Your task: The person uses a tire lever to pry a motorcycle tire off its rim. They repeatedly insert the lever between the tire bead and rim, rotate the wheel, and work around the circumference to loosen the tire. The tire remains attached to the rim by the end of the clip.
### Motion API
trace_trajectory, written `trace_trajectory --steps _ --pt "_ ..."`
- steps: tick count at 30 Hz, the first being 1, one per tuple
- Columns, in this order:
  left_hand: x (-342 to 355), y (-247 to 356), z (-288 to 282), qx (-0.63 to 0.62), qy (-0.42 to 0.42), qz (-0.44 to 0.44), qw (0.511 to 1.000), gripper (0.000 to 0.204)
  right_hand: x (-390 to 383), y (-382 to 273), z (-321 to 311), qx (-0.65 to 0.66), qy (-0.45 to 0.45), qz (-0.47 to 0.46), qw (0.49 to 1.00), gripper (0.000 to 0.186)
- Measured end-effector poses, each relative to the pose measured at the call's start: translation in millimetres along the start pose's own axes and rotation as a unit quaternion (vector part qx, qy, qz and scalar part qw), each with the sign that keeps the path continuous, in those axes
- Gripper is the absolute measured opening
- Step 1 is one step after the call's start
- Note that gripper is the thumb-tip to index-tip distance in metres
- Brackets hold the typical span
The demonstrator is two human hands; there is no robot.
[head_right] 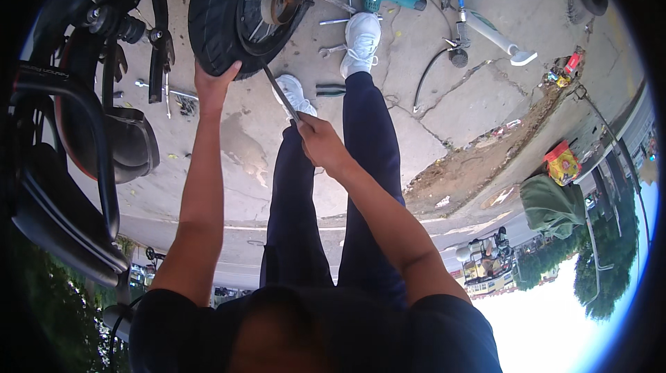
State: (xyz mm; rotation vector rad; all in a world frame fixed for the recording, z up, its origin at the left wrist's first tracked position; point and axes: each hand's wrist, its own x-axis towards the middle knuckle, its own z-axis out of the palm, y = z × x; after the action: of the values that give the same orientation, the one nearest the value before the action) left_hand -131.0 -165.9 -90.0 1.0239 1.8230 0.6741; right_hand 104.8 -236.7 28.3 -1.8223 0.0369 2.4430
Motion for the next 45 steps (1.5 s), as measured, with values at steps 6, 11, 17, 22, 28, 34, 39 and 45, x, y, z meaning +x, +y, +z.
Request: trace_trajectory --steps 6,11,17,22,28,34,39,45 --pt "-6.6 24.2 22.1 0.101 0.09 -0.011 0.991 0.073 -2.6 -6.6 -0.5 0.002 -0.002 -0.018 1.0 0.038" --pt "-9.4 34.5 25.7 0.15 0.091 -0.022 0.984 0.071 16.9 13.5 9.6 0.024 0.03 -0.024 0.999 0.039" --pt "-18.7 40.7 30.0 0.144 0.065 -0.029 0.987 0.075 -1.8 7.6 -1.4 0.056 0.032 -0.003 0.998 0.033" --pt "-15.2 43.6 33.5 0.135 0.065 0.007 0.989 0.075 -13.3 6.7 11.0 0.073 0.052 -0.001 0.996 0.032" --pt "-7.0 40.7 28.4 0.1 0.043 0.007 0.994 0.076 27.3 67.2 23.1 -0.141 0.174 -0.264 0.938 0.03" --pt "-3.7 22.4 23.1 0.097 0.04 0.033 0.994 0.077 -33.0 36.8 12.8 -0.189 0.02 -0.069 0.979 0.028" --pt "15.8 22.2 4.1 0.075 0.017 0.024 0.997 0.074 -87.1 124.0 49.3 -0.126 0.062 -0.109 0.984 0.021" --pt "-2.6 17.2 13.0 -0.013 0.061 -0.026 0.998 0.083 128.3 61.6 -44.9 -0.239 0.327 -0.272 0.873 0.031"
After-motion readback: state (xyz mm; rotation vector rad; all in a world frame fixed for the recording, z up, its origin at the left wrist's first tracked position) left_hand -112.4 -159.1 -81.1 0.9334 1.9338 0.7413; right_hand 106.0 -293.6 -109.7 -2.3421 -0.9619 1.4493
